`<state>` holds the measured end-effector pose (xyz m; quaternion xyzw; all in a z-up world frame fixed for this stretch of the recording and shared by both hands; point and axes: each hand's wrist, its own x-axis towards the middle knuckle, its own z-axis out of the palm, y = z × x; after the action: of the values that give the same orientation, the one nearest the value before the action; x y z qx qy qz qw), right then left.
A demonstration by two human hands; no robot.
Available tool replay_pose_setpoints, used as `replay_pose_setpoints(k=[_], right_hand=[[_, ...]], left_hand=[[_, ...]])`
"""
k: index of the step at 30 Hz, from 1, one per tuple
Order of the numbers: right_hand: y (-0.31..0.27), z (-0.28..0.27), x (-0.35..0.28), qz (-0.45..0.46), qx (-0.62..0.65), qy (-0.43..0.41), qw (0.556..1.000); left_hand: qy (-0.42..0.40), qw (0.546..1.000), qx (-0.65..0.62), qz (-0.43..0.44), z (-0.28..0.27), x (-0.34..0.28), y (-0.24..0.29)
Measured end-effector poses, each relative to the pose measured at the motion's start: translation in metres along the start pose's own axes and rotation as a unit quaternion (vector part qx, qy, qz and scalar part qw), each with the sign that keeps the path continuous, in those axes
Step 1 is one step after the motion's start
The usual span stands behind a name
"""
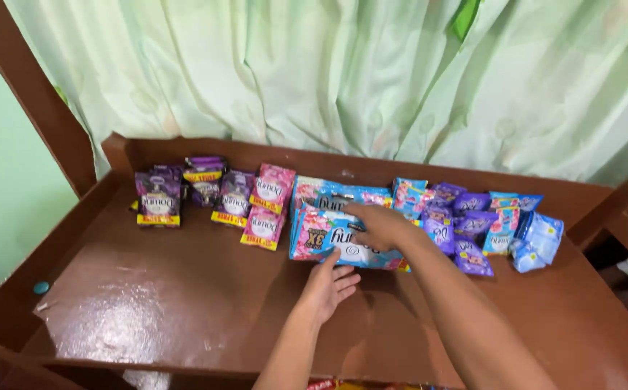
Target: Stocking and organizing detergent and shampoo sachets from a cardboard box onto a wooden shelf in a grocery store.
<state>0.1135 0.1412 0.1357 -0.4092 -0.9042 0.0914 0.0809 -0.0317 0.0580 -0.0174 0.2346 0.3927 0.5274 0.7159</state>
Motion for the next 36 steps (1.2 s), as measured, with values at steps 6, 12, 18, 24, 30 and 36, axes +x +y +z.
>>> replay_pose_setpoints(k=[6, 12, 18, 24, 30, 36], right_hand=[[0.018, 0.006, 0.039, 0.039, 0.009, -0.051, 0.998], [0.057, 0.042, 0.091, 0.005, 0.011, -0.088, 0.996], [0.006, 0.005, 0.066, 0.081, -0.023, -0.03, 0.996], [0.005, 0.023, 0.013, 0.166, -0.091, 0.152, 0.97], [0.042, 0.083, -0.006, 0.183, -0.061, 0.217, 0.957], [0.007, 0.041, -0.017, 0.239, -0.056, 0.045, 0.968]], left_hand=[[0.082, 0.973, 0.217, 0.001, -0.001, 0.015, 0.021], [0.155, 0.792, 0.561, 0.185, 0.014, -0.023, 0.059], [0.144, 0.53, 0.718, 0.428, 0.005, -0.018, 0.094], [0.104, 0.485, 0.793, 0.354, 0.001, -0.01, 0.119], [0.087, 0.489, 0.803, 0.331, -0.01, 0.001, 0.11], [0.085, 0.497, 0.816, 0.282, -0.005, -0.003, 0.116]])
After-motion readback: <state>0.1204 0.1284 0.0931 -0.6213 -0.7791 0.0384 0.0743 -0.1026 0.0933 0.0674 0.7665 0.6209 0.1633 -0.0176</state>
